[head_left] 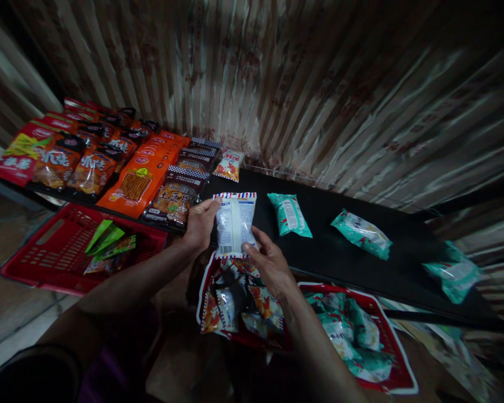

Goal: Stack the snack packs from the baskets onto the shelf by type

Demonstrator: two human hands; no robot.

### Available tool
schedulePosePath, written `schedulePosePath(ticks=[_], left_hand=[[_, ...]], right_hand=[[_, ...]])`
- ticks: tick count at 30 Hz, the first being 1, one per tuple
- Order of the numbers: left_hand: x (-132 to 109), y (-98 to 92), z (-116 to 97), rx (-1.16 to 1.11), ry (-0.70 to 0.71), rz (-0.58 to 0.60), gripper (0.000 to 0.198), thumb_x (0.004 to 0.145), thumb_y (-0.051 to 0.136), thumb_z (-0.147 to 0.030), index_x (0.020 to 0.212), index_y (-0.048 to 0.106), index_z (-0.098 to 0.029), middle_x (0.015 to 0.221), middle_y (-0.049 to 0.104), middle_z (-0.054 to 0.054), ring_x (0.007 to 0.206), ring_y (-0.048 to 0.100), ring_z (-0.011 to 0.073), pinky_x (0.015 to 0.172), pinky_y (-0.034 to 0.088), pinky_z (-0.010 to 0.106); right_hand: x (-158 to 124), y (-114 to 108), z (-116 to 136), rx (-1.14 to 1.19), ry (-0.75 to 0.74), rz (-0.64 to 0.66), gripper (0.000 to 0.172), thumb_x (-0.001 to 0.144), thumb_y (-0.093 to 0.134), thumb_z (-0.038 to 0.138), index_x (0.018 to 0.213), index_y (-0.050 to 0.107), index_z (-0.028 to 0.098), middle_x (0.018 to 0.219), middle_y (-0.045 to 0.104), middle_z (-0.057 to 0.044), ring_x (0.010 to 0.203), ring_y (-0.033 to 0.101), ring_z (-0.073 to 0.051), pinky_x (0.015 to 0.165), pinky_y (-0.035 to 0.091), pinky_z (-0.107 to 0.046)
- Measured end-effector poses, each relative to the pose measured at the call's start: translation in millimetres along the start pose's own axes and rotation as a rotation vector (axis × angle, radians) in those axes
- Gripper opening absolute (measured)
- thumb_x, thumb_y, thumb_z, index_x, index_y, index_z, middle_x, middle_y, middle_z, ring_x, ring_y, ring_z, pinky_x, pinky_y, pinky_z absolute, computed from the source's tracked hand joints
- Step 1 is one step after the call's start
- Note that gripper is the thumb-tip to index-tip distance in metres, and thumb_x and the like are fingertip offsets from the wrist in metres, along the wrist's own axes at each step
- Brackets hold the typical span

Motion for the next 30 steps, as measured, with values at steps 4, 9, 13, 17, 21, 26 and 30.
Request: schedulePosePath(ticks=[4,9,13,17,21,26,30], left_hand=[[3,-3.1,1,-0.042,-0.022,-0.013,0.030,0.071,0.067,-0.042,0.064,0.059,-0.014,0.057,0.054,-0.003,0.050,0.046,0.0069,0.048,0.033,0.019],[5,-1.3,0,-0.066,-0.071,-0.016,0.030,0.068,0.069,-0.043,0.066,0.061,-0.014,0.056,0.055,-0.003,0.049,0.047,0.0071,0.050,0.037,0.019],[7,-0.4,1,-0.061,-0.101,0.000,0.033,0.066,0.071,-0.046,0.067,0.061,-0.014,0.057,0.055,-0.002,0.052,0.049,0.0076,0.052,0.038,0.019],[5,4.7,4,-0.028,-0.151,0.090,0.039,0.067,0.070,-0.050,0.083,0.065,-0.015,0.076,0.064,0.002,0.070,0.058,0.0112,0.066,0.045,0.023],[-9,18.2,10,0.048,-0.251,0.253,0.050,0.071,0.069,-0.050,0.108,0.062,-0.017,0.102,0.067,0.008,0.092,0.061,0.0188,0.080,0.046,0.031],[-25,31.6,21,0.024,-0.290,0.394,0.061,0.062,0.079,-0.029,0.117,0.057,-0.015,0.104,0.068,0.009,0.095,0.062,0.0205,0.089,0.044,0.035],[-27,34.1,28,-0.009,-0.290,0.436,0.069,0.061,0.080,-0.023,0.123,0.051,-0.013,0.097,0.070,0.008,0.088,0.064,0.0195,0.087,0.046,0.036]], right_hand=[[0,0,-5,0.011,0.009,0.015,0.051,0.060,0.080,0.034,0.107,0.066,0.022,0.094,0.072,-0.002,0.077,0.066,-0.017,0.069,0.055,-0.029],[-2,2,-7,0.037,0.015,0.032,0.043,0.062,0.079,0.035,0.102,0.069,0.021,0.090,0.073,-0.002,0.076,0.066,-0.016,0.072,0.055,-0.029],[-5,4,-3,0.070,-0.004,-0.006,0.041,0.060,0.080,0.033,0.098,0.070,0.021,0.087,0.073,-0.001,0.072,0.066,-0.014,0.069,0.055,-0.028],[-5,-2,0,0.093,-0.024,-0.080,0.040,0.058,0.081,0.032,0.095,0.071,0.020,0.084,0.073,-0.001,0.072,0.066,-0.016,0.069,0.056,-0.030],[-2,-11,4,0.154,-0.052,-0.146,0.034,0.058,0.082,0.031,0.088,0.072,0.022,0.084,0.073,0.000,0.075,0.066,-0.015,0.074,0.055,-0.031],[2,-18,10,0.184,-0.092,-0.196,0.031,0.057,0.082,0.032,0.085,0.072,0.023,0.084,0.073,0.000,0.077,0.065,-0.015,0.076,0.054,-0.033],[2,-19,10,0.177,-0.093,-0.211,0.035,0.055,0.083,0.034,0.087,0.071,0.023,0.083,0.073,0.000,0.077,0.064,-0.015,0.074,0.055,-0.033]])
Point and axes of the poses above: each hand's wrist, its own x-axis towards the middle knuckle, its own y-axis out of the palm, z = x × y, the point moved 8 cm from there along x, towards the middle knuckle
